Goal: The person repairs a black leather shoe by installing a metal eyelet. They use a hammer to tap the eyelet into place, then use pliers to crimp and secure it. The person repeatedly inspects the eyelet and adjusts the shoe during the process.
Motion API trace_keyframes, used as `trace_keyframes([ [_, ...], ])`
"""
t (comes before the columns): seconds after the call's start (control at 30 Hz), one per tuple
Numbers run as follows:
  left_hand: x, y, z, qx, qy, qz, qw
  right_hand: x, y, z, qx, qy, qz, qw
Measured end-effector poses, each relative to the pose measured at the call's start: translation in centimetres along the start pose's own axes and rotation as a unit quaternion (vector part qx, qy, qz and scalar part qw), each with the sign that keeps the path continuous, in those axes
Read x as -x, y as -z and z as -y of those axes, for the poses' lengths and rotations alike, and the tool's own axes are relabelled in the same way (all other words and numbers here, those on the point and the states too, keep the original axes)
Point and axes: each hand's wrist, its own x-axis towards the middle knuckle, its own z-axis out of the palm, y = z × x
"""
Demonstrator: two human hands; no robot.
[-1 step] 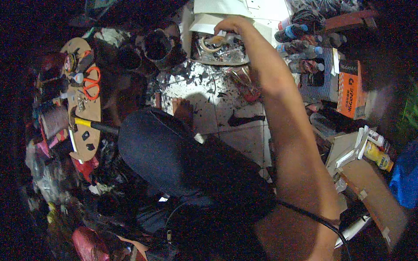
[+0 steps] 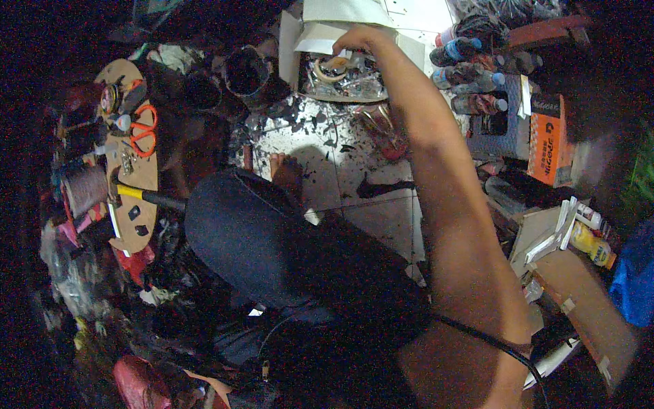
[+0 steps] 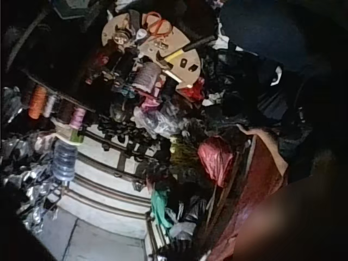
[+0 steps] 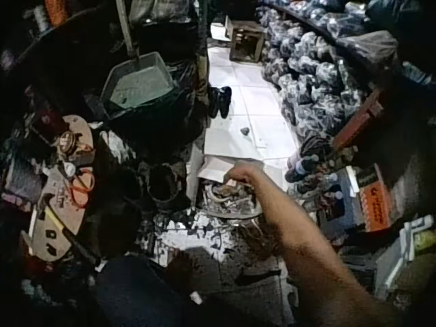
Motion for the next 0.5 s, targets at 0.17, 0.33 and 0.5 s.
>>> trace_keyframes([
  [0.17, -0.1, 0.0, 0.0, 0.026, 0.005, 0.006, 1.0, -1.5, -1.7, -1.0, 0.054, 0.069, -0.069, 0.994],
  [0.33, 0.1, -0.2, 0.2, 0.038, 0.01, 0.011, 0.999, -2.4, 1.3, -3.1, 0.004, 0.073, -0.023, 0.997],
  [0.5, 0.0, -0.2, 0.4, 0.055, 0.012, 0.019, 0.998, -3.7, 2.6, -3.9, 0.068, 0.098, -0.033, 0.992],
])
